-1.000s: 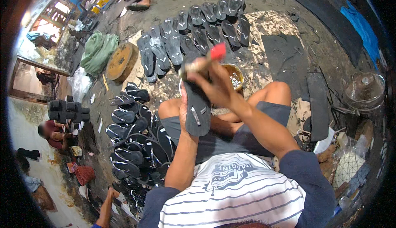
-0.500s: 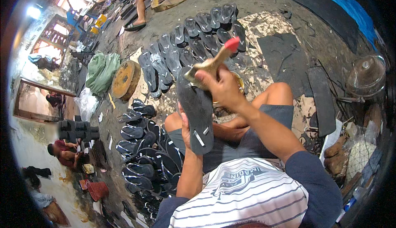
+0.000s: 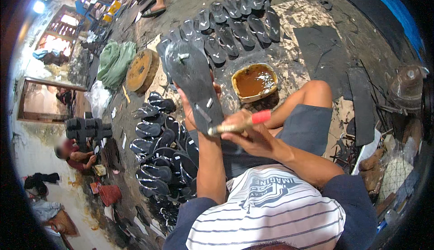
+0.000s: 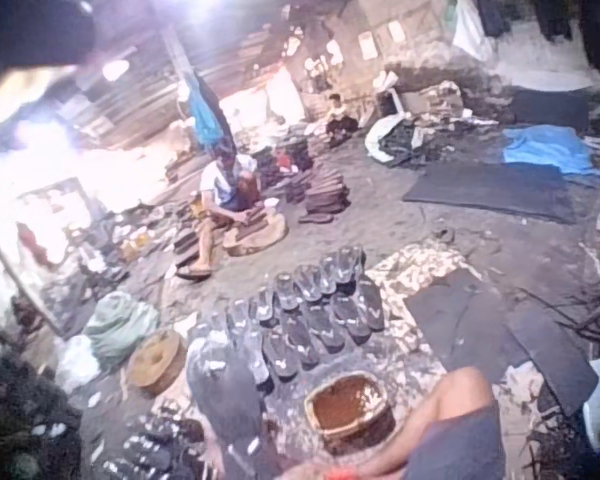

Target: The person sits on the floor and repeatedly picks up black flip-flops, dips a brush into a container of brown liquid, and applies the liquid to the soles of the slippers. The coated slippers are placed in a row on the floor.

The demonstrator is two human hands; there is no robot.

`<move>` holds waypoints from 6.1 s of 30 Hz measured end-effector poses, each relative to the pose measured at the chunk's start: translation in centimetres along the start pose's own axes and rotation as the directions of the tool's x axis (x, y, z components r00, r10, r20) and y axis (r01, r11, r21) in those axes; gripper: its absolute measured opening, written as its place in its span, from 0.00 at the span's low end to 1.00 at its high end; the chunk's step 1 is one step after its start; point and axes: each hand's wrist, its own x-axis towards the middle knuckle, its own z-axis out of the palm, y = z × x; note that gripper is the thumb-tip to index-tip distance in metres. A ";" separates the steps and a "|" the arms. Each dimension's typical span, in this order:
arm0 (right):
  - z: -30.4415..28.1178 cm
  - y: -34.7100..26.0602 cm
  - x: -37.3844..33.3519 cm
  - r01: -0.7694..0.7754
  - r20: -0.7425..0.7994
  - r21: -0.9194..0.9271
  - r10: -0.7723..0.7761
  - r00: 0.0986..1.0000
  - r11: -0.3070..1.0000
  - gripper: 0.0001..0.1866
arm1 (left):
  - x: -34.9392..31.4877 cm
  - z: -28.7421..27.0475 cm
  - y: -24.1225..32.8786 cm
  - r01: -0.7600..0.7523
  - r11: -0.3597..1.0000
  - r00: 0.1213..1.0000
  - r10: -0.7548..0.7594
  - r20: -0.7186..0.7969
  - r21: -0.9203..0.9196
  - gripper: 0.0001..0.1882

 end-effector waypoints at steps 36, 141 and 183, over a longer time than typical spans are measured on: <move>-13.2 10.0 2.6 -0.689 -0.620 -0.221 0.446 0.646 0.690 0.23 | 8.4 -9.2 16.2 -0.023 -0.004 0.968 0.251 0.023 1.000 0.22; -6.9 -10.1 12.4 0.243 0.217 -0.208 -0.197 0.956 0.948 0.16 | -10.7 5.5 -2.1 0.202 0.958 0.975 -0.215 0.046 0.206 0.30; -5.0 2.9 8.7 0.223 0.056 -0.397 -0.219 0.974 0.890 0.15 | 3.8 -1.7 -2.4 0.253 0.963 0.960 -0.239 -0.143 0.088 0.35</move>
